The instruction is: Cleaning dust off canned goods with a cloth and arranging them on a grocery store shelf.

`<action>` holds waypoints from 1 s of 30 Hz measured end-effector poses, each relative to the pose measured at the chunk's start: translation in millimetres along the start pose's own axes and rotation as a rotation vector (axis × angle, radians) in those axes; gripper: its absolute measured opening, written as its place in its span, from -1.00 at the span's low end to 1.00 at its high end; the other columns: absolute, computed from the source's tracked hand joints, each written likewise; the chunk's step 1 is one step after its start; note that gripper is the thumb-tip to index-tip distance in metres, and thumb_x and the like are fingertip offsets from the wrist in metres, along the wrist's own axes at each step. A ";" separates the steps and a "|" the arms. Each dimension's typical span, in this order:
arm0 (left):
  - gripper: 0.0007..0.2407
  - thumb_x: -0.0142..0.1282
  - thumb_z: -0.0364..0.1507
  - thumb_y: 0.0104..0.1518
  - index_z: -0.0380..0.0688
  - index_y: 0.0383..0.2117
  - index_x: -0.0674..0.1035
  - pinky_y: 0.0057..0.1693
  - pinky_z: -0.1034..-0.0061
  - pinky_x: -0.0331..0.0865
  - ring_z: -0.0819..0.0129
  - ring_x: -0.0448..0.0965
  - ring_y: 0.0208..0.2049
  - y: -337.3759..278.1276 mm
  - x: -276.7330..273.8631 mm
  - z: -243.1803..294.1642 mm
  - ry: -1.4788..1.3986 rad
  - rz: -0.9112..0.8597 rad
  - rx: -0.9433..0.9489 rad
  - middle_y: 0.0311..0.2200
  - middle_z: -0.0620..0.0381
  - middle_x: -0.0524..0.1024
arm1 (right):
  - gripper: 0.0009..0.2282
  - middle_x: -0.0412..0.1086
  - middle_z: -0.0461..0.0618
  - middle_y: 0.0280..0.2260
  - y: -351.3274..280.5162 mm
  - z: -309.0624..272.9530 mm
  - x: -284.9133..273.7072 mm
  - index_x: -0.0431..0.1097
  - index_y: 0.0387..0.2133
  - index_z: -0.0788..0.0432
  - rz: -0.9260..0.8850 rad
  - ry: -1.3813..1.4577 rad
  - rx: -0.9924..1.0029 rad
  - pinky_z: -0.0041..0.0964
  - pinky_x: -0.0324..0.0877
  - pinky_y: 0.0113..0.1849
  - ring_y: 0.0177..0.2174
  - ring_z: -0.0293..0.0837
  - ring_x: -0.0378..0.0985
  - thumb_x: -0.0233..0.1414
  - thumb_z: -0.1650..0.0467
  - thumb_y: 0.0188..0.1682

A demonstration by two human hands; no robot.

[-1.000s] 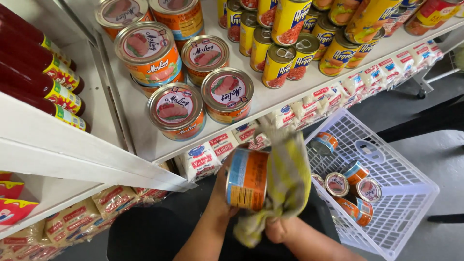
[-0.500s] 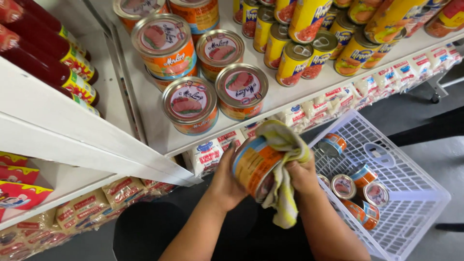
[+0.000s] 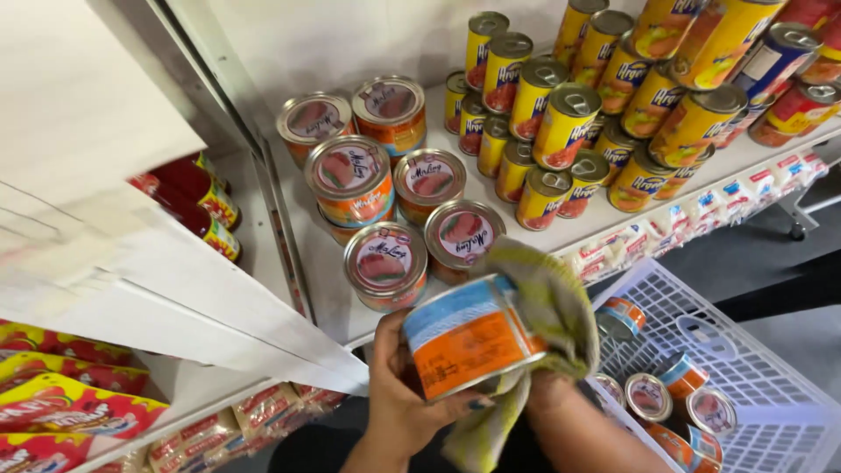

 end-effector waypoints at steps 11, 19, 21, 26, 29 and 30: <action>-0.40 0.43 -0.38 -0.34 -0.23 -0.03 0.50 -0.11 0.39 0.59 0.12 0.73 -0.27 36.5 26.3 101.3 0.851 -0.309 0.224 -0.20 -0.03 0.66 | -0.76 0.36 0.33 0.04 66.2 -35.9 36.5 0.51 -0.23 0.17 -0.212 -0.186 -0.010 0.13 0.43 -0.01 -0.07 0.24 0.47 0.05 0.29 -0.03; -0.35 0.30 -0.64 -0.23 -0.21 0.08 0.25 -0.05 0.45 0.57 0.27 0.60 -0.16 57.7 12.0 71.8 0.232 -0.166 0.040 -0.10 -0.07 0.49 | -0.79 0.36 0.37 0.01 78.4 -38.1 12.6 0.47 -0.28 0.18 -0.110 -0.182 0.042 0.04 0.49 -0.03 -0.07 0.24 0.53 0.09 0.28 -0.05; -0.31 0.45 -0.35 -0.33 -0.19 0.06 0.40 -0.05 0.39 0.55 0.18 0.70 -0.20 58.3 30.1 74.8 0.875 -0.347 0.090 -0.15 0.01 0.63 | -0.81 0.36 0.38 0.00 82.9 -32.4 4.3 0.48 -0.33 0.21 -0.144 -0.152 0.084 -0.02 0.48 -0.06 -0.12 0.22 0.54 0.08 0.32 -0.08; -0.44 0.37 -0.44 -0.30 -0.25 -0.04 0.46 -0.14 0.41 0.60 0.20 0.72 -0.31 54.7 46.1 66.5 0.756 -0.253 0.227 -0.25 -0.01 0.65 | -0.75 0.35 0.33 0.03 70.4 -17.8 -7.4 0.50 -0.28 0.20 -0.263 -0.156 -0.043 0.16 0.41 -0.01 -0.06 0.28 0.49 0.03 0.26 -0.01; -0.32 0.37 -0.52 -0.31 -0.25 0.09 0.33 -0.03 0.35 0.66 0.14 0.74 -0.16 55.7 29.1 34.2 0.425 -0.051 0.201 -0.10 -0.10 0.61 | -0.45 0.41 0.29 0.03 -0.9 63.9 -42.2 0.38 -0.04 0.27 0.062 0.031 0.085 0.00 0.48 0.03 -0.05 0.14 0.55 0.21 0.11 -0.17; -0.27 0.37 -0.58 -0.28 -0.25 0.15 0.25 0.00 0.25 0.68 0.02 0.74 -0.08 56.3 22.2 22.8 0.134 0.024 0.163 -0.03 -0.21 0.58 | -0.09 0.49 0.20 0.02 -42.0 110.8 -60.6 0.29 0.14 0.40 0.296 0.116 0.254 -0.18 0.49 0.06 -0.05 -0.02 0.61 0.37 -0.01 -0.37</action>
Point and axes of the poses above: each hand's wrist, its own y-axis towards the middle knuckle, its own x-axis out of the palm, z = x × y, the point moved 9 cm from there along y, towards the middle knuckle
